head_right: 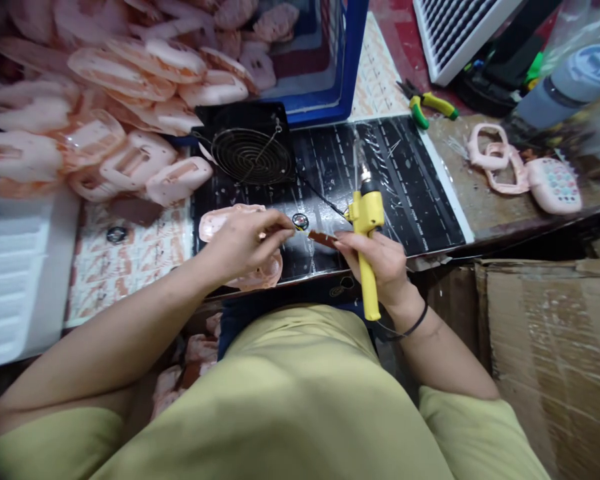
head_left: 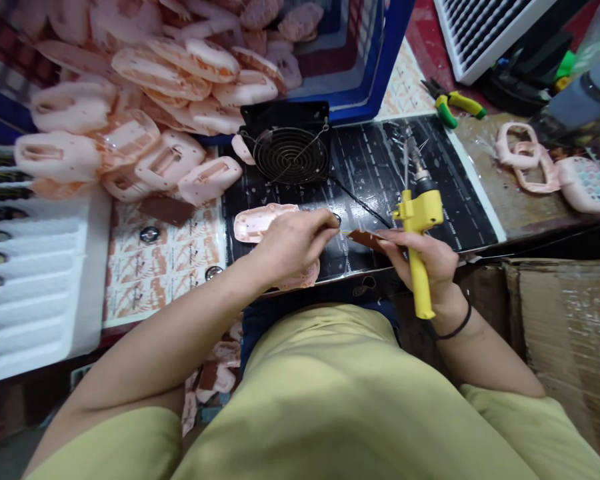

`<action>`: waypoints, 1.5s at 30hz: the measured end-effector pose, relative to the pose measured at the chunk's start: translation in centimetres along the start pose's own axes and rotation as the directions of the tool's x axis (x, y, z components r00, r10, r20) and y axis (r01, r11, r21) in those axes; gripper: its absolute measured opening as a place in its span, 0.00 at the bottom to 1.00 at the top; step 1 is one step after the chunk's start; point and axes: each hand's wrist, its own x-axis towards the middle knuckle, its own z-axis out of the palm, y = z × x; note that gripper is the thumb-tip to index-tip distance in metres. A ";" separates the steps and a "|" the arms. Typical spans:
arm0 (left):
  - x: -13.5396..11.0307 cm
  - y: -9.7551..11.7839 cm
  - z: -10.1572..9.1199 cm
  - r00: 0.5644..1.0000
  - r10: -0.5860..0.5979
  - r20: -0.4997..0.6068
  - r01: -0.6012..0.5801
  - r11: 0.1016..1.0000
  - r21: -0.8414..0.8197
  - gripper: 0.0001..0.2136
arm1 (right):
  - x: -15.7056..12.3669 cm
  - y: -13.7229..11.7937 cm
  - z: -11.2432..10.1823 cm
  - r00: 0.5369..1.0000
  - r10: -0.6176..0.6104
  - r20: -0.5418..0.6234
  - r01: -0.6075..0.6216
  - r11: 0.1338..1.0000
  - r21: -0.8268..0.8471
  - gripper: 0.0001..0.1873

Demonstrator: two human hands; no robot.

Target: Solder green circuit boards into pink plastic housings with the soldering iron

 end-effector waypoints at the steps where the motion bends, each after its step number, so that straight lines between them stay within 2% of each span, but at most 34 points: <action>1: -0.1 -0.2 -0.6 0.998 -0.018 -0.061 0.015 0.999 -0.046 0.08 | 0.4 -0.3 -0.1 0.998 0.043 -0.050 -0.043 0.999 0.017 0.18; 4: -0.4 -1.0 -1.8 0.978 -0.113 -0.173 0.085 0.984 -0.158 0.12 | 1.4 -1.0 -0.2 0.970 0.206 -0.133 -0.191 0.975 0.117 0.15; 6: -0.7 -1.4 -1.9 0.981 -0.135 -0.139 0.114 0.982 -0.150 0.12 | 1.7 -1.5 0.0 0.945 0.284 -0.161 -0.254 0.950 0.184 0.13; 9: -1.2 -1.6 -1.6 0.992 -0.117 -0.045 0.114 0.991 -0.065 0.11 | 1.9 -2.1 0.5 0.924 0.309 -0.227 -0.262 0.941 0.216 0.14; 11: -1.5 -1.6 -1.5 0.988 -0.139 -0.064 0.134 0.988 -0.076 0.12 | 2.0 -2.5 0.8 0.911 0.307 -0.277 -0.254 0.944 0.212 0.14; 14: -2.2 -1.6 -1.7 0.949 -0.268 -0.169 0.213 0.935 -0.283 0.18 | 2.4 -3.0 1.0 0.890 0.326 -0.318 -0.262 0.938 0.227 0.15; 17: -3.1 -1.2 -2.0 0.886 -0.433 -0.167 0.264 0.766 -0.586 0.29 | 2.9 -3.8 1.1 0.877 0.340 -0.339 -0.261 0.930 0.258 0.15; 19: -3.6 -0.6 -2.1 0.879 -0.463 -0.112 0.252 0.652 -0.715 0.28 | 3.3 -4.3 1.3 0.879 0.327 -0.346 -0.241 0.932 0.269 0.15; 21: -3.8 0.3 -2.3 0.894 -0.436 -0.108 0.208 0.614 -0.761 0.23 | 3.6 -5.0 1.7 0.889 0.304 -0.343 -0.212 0.937 0.279 0.16; 23: -3.9 1.1 -2.5 0.890 -0.416 -0.184 0.119 0.603 -0.788 0.19 | 3.8 -5.7 2.2 0.905 0.272 -0.328 -0.176 0.940 0.293 0.16; 25: -3.9 1.7 -3.0 0.860 -0.436 -0.263 0.035 0.566 -0.823 0.18 | 4.1 -6.6 2.9 0.922 0.235 -0.308 -0.137 0.941 0.309 0.16; 28: -4.5 1.7 -3.8 0.834 -0.468 -0.292 -0.003 0.525 -0.851 0.19 | 4.7 -8.0 4.0 0.952 0.150 -0.266 -0.068 0.953 0.294 0.15; 31: -5.6 1.0 -4.6 0.826 -0.485 -0.289 0.042 0.562 -0.826 0.20 | 5.5 -9.3 5.2 0.980 0.058 -0.191 -0.001 0.959 0.284 0.16; 34: -6.8 0.0 -5.8 0.811 -0.494 -0.314 0.108 0.654 -0.749 0.20 | 6.4 -10.0 6.4 0.990 -0.050 -0.136 0.095 0.930 0.356 0.18; 37: -7.8 -1.1 -7.7 0.785 -0.479 -0.393 0.140 0.755 -0.641 0.18 | 6.9 -9.6 7.0 0.991 -0.115 -0.064 0.131 0.889 0.439 0.21; 40: -8.5 -2.7 -9.6 0.765 -0.460 -0.450 0.187 0.828 -0.529 0.17 | 6.9 -8.3 6.9 0.993 -0.109 -0.033 0.113 0.896 0.429 0.21; 42: -8.8 -4.1 -10.2 0.795 -0.439 -0.420 0.241 0.862 -0.446 0.16 | 6.8 -7.2 6.5 0.993 -0.107 -0.052 0.119 0.922 0.367 0.20; 45: -8.8 -6.7 -9.8 0.880 -0.386 -0.277 0.307 0.907 -0.288 0.12 | 6.8 -5.6 5.8 0.983 -0.164 -0.077 0.178 0.951 0.253 0.18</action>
